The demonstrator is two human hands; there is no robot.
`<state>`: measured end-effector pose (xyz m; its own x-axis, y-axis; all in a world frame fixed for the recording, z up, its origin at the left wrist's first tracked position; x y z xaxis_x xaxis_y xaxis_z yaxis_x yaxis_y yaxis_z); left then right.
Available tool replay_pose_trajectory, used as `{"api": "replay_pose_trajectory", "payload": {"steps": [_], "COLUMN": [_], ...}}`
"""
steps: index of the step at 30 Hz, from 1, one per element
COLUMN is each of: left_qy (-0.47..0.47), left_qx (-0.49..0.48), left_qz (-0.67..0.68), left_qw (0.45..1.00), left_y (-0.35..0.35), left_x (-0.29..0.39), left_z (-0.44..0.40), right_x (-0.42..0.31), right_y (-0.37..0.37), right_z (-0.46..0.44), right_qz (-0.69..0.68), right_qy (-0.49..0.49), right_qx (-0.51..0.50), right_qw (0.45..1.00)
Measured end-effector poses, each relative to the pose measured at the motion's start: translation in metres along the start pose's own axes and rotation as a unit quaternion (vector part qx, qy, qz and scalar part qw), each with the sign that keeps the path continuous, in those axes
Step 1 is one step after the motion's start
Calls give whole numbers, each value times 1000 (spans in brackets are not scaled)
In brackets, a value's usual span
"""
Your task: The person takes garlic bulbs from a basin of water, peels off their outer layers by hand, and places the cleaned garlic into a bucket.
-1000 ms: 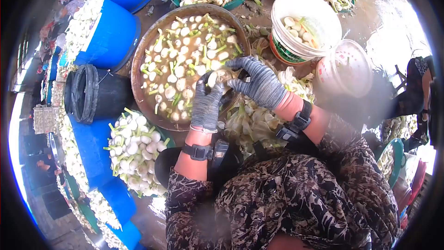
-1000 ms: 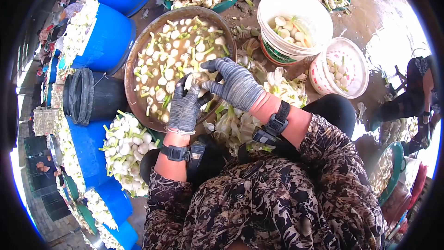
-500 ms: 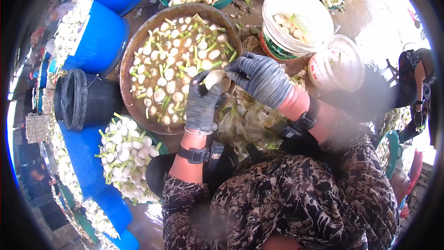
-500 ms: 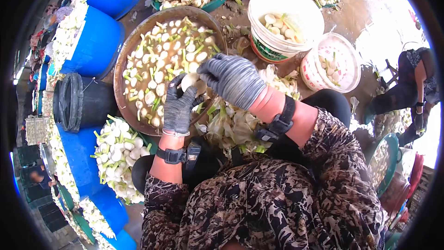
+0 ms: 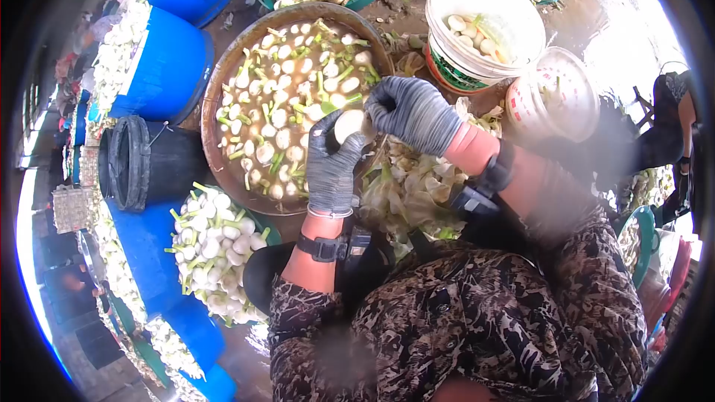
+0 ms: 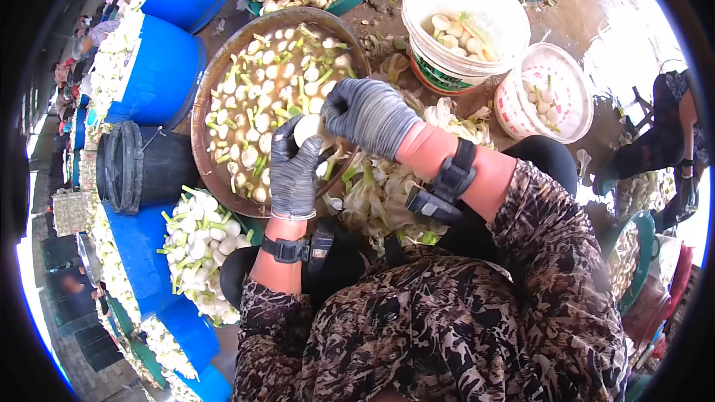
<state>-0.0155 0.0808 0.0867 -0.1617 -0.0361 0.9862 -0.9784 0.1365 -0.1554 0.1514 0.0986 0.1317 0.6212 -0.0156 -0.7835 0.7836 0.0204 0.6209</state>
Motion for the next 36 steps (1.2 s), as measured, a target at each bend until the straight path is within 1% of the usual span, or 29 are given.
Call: {"api": "replay_pose_trajectory", "payload": {"steps": [1,2,3,5,7,8,9,11,12,13,14,15,16,17,19,20,22,23,25,26,27,28,29,30,31,32,33,34,36], "left_qy": [9,18,15,23,16,29,41,52,-7,-36,-64,1,65,69,100,72,68,59,64,56,47,48,48,46,44,47,50,56,72], "left_qx": [-11,-22,-22,-53,-70,-77,-84,-80,-94,-101,-104,-89,-72,-74,-88,-78,-76,-72,-73,-96,-119,-116,-112,-125,-139,-142,-141,-131,-128], "left_qz": [32,65,64,143,168,214,259,257,121,52,-18,158,330,331,413,209,225,243,242,239,236,219,220,195,167,110,106,108,105], "left_qw": [999,997,998,988,983,973,961,962,988,993,992,983,939,938,901,972,969,965,965,965,963,968,968,972,975,983,983,984,984], "left_y": [0,-1,0,-6,-5,-5,-6,-2,4,7,9,8,5,4,-2,1,-4,-5,6,8,8,7,3,0,-1,5,7,1,0], "left_x": [-1,-1,-1,5,9,10,13,16,15,17,19,16,13,9,4,0,4,7,5,8,11,16,17,17,17,8,4,7,0], "left_z": [-2,-4,-3,2,5,7,8,9,6,7,7,10,13,14,15,9,15,19,17,17,18,19,20,21,21,20,21,21,21], "right_x": [0,4,7,12,38,46,66,65,79,72,52,33,16,14,5,0,-8,-5,-3,1,1,-16,-27,-31,-33,-40,-44,-44,-38], "right_y": [1,0,0,0,10,16,18,32,29,29,32,34,30,15,-2,-4,-9,-9,6,13,18,28,31,25,22,18,14,14,9], "right_z": [0,0,0,2,-6,-11,-19,-16,-21,-17,-9,0,8,12,24,29,36,38,36,34,34,37,40,41,42,47,50,51,48], "right_qz": [-3,-69,-135,-159,-99,39,150,276,304,304,172,36,-78,-199,-189,-192,-137,-138,-90,-63,-62,4,69,96,91,118,146,139,147], "right_qy": [5,-19,-42,-59,-66,-6,-29,-89,-97,-97,-62,-26,-3,-3,18,12,10,7,27,-9,-9,82,173,226,226,254,282,292,268], "right_qx": [3,-23,-49,-52,42,119,132,49,25,25,39,51,27,0,-7,-3,-22,-24,71,78,76,106,134,145,142,123,104,110,95], "right_qw": [1000,997,989,984,992,992,980,956,947,947,982,998,997,980,982,981,990,990,993,995,995,991,973,959,960,952,943,940,947]}}
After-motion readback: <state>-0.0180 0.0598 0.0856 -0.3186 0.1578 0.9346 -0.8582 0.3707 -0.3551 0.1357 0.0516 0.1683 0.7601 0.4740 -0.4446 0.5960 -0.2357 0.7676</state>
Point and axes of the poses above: each hand's wrist, its own z-axis away from the middle knuckle, its own y-axis out of the back of the hand, x = y × z, the point moved 5 cm from there along -z, towards the middle knuckle, and after that the axes turned 9 degrees about -y, right-handed, at the moved point
